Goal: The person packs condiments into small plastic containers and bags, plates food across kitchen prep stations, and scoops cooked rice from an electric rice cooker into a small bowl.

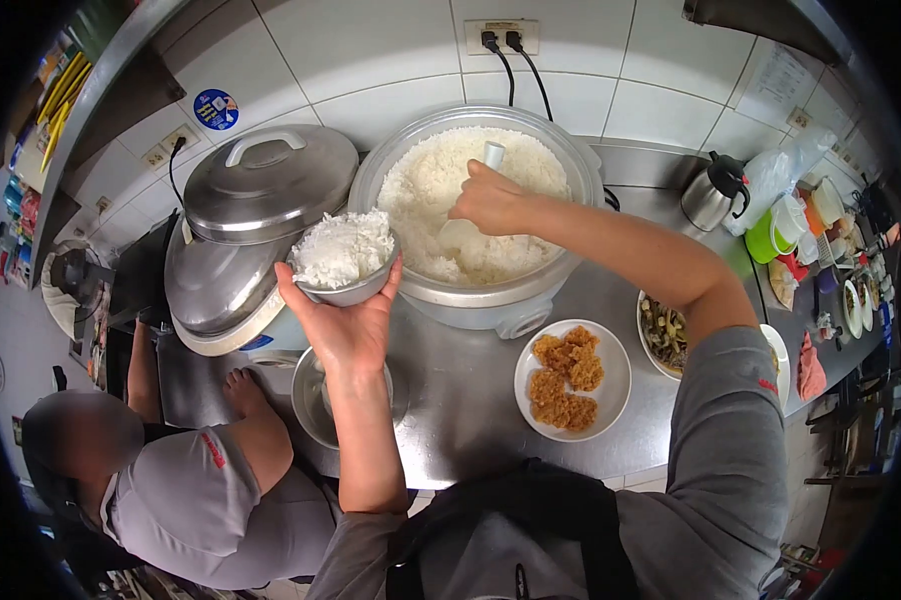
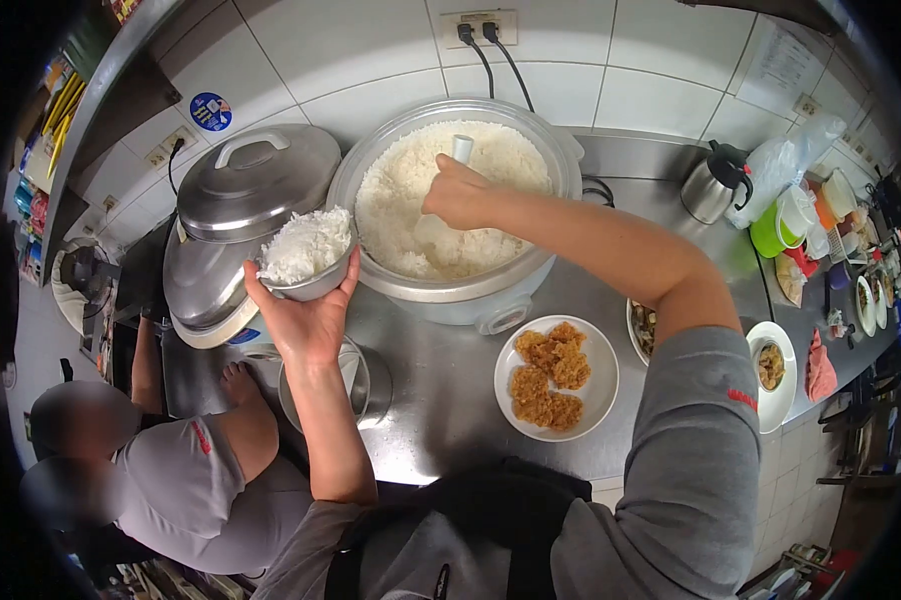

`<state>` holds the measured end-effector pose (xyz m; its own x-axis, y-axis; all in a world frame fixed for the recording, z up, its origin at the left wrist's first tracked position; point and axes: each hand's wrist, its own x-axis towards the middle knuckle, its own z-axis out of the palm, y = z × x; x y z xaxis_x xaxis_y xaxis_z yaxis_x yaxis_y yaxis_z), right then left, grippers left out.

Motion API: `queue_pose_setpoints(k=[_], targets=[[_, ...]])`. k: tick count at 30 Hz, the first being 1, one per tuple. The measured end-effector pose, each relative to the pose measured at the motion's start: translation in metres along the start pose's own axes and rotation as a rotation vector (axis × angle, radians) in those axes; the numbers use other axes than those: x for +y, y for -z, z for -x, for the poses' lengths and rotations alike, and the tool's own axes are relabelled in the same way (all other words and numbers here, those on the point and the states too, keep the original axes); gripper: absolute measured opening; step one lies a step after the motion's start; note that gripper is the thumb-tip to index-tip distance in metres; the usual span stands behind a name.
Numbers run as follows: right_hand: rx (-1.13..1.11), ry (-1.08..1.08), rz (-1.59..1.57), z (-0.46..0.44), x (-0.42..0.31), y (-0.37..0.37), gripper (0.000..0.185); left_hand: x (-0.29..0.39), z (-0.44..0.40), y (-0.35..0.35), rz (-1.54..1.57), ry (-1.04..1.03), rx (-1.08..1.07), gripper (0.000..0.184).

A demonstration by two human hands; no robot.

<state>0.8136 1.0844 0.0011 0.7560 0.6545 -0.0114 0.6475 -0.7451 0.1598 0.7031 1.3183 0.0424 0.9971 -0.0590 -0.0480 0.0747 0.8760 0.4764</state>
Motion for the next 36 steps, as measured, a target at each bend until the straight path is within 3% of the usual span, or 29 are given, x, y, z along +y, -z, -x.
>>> queue_pose_setpoints(k=[4,11,14,20,22,23,25,26,28,29,31,36], targets=[[-0.131,0.100,-0.087,0.032,-0.009,0.002,0.039,-0.003,0.006,-0.007,-0.042,-0.039,0.013,0.073],[-0.338,0.026,-0.212,0.047,-0.004,0.023,0.045,-0.013,0.003,-0.008,-0.111,-0.034,-0.026,0.077],[-0.328,0.103,-0.308,0.045,0.016,0.020,0.031,-0.019,0.000,-0.010,-0.151,0.002,-0.002,0.078],[-0.421,-0.219,-0.723,0.051,0.057,0.040,0.033,-0.037,-0.010,-0.008,-0.262,0.043,-0.015,0.079],[-0.059,-0.407,-0.953,0.060,0.061,0.062,0.032,-0.048,-0.018,-0.010,-0.277,0.086,-0.064,0.079],[-0.059,-0.411,-0.949,0.062,0.056,0.065,0.032,-0.054,-0.020,-0.015,-0.278,0.120,-0.099,0.079],[0.443,-0.507,-1.085,0.064,0.036,0.065,0.034,-0.069,-0.026,-0.027,-0.269,0.139,-0.130,0.078],[0.444,-0.513,-1.083,0.065,0.022,0.065,0.034,-0.075,-0.029,-0.033,-0.263,0.153,-0.157,0.078],[0.634,-0.576,-0.699,0.072,-0.008,0.064,0.044,-0.084,-0.039,-0.039,-0.234,0.191,-0.196,0.077],[0.638,-0.579,-0.697,0.078,-0.018,0.060,0.044,-0.087,-0.041,-0.042,-0.213,0.220,-0.187,0.077],[0.687,-0.370,-0.361,0.087,-0.033,0.053,0.059,-0.089,-0.046,-0.049,-0.193,0.247,-0.187,0.076],[0.770,-0.307,-0.128,0.098,-0.049,0.051,0.066,-0.089,-0.051,-0.057,-0.285,0.308,-0.155,0.075]])
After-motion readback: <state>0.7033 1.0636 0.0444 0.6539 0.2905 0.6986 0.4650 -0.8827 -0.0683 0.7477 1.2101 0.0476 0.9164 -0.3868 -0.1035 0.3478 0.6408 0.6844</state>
